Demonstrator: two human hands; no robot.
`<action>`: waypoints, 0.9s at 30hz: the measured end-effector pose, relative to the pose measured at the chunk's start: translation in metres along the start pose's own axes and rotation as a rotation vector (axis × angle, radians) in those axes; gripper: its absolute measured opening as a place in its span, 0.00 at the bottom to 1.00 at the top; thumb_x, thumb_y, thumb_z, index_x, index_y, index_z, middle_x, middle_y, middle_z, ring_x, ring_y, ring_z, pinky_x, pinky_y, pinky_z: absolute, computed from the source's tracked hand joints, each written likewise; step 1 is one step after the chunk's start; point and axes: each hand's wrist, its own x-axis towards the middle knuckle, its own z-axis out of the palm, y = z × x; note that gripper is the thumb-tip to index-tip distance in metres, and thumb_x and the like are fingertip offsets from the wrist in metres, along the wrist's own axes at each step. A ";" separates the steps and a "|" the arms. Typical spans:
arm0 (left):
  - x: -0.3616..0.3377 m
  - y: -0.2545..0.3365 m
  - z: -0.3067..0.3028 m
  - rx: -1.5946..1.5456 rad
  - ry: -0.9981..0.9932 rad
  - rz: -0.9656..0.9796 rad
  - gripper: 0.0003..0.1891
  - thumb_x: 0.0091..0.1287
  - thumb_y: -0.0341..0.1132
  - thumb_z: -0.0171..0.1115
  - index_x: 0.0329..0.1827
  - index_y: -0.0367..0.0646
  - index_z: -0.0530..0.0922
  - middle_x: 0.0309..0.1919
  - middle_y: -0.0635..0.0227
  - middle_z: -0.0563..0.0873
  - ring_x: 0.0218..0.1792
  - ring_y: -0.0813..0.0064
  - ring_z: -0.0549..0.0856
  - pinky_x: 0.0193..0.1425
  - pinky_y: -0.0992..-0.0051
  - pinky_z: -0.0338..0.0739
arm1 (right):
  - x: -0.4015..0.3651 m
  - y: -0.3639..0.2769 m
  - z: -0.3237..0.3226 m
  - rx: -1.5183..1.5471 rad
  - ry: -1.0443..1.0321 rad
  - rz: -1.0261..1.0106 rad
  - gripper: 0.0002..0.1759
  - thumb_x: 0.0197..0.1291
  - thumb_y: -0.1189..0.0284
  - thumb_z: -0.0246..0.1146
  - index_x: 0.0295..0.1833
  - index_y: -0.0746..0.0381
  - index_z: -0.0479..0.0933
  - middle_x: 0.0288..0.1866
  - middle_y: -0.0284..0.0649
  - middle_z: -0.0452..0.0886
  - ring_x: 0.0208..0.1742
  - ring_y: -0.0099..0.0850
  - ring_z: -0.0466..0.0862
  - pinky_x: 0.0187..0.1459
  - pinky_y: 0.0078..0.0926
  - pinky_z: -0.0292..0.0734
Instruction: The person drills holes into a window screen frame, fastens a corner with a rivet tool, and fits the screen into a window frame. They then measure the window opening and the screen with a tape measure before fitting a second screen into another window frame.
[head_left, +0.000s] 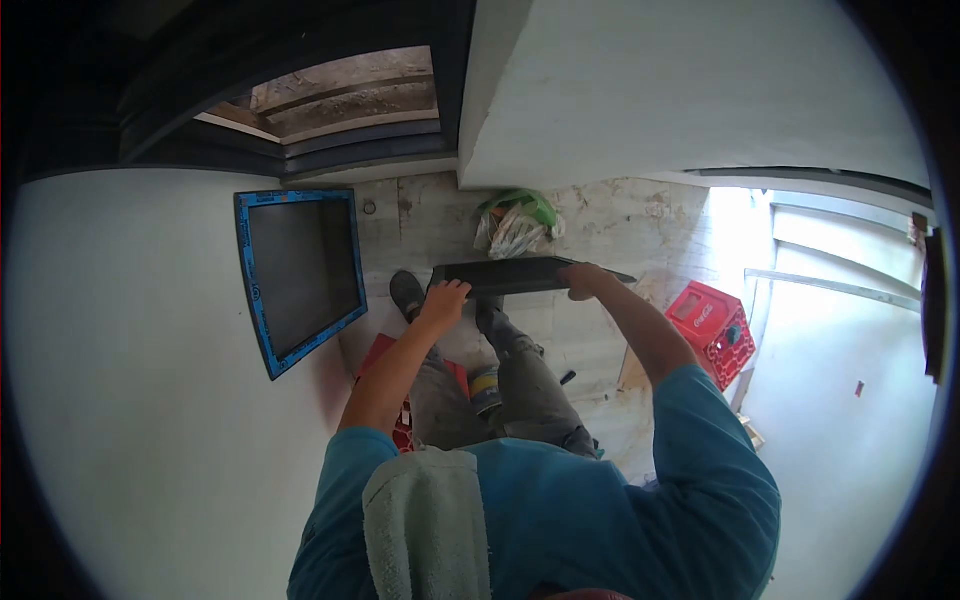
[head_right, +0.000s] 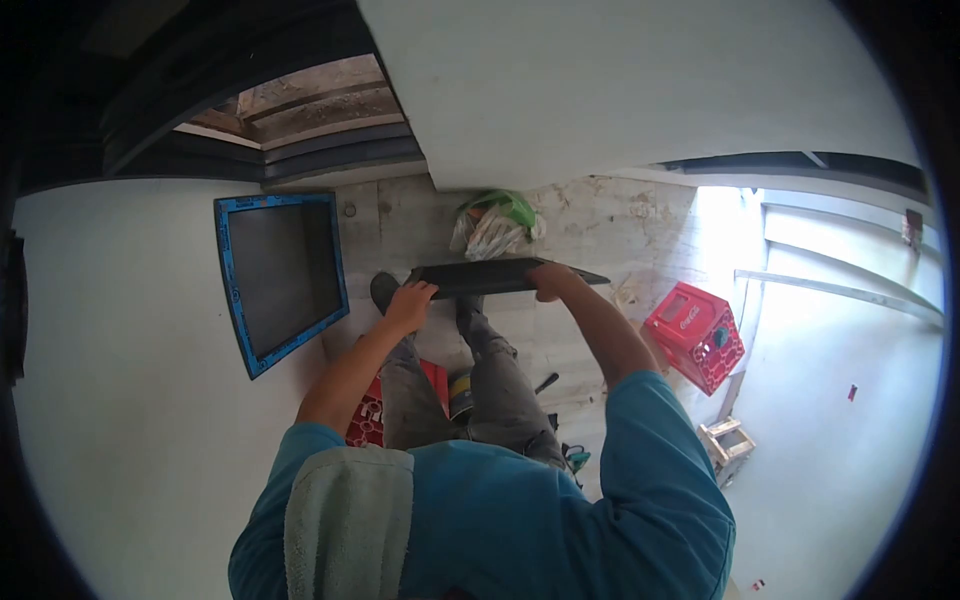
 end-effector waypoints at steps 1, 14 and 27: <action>-0.010 0.007 -0.005 0.008 0.065 0.056 0.18 0.56 0.30 0.61 0.52 0.43 0.75 0.44 0.60 0.80 0.44 0.59 0.79 0.46 0.61 0.74 | -0.014 -0.005 0.007 -0.019 0.011 -0.011 0.22 0.44 0.73 0.60 0.50 0.61 0.74 0.46 0.50 0.79 0.51 0.47 0.79 0.50 0.44 0.75; -0.037 0.081 -0.182 -0.005 0.325 0.223 0.16 0.55 0.27 0.61 0.49 0.41 0.77 0.41 0.63 0.83 0.42 0.63 0.80 0.46 0.66 0.75 | -0.163 -0.052 -0.097 0.062 0.649 0.017 0.17 0.42 0.80 0.57 0.42 0.58 0.74 0.40 0.42 0.76 0.48 0.44 0.75 0.51 0.42 0.70; 0.113 0.001 -0.141 0.236 0.534 0.070 0.15 0.60 0.29 0.60 0.51 0.45 0.76 0.49 0.57 0.76 0.54 0.55 0.73 0.61 0.54 0.65 | -0.017 -0.005 -0.104 -0.153 1.135 0.128 0.28 0.46 0.76 0.61 0.58 0.58 0.68 0.58 0.49 0.68 0.62 0.49 0.66 0.62 0.49 0.60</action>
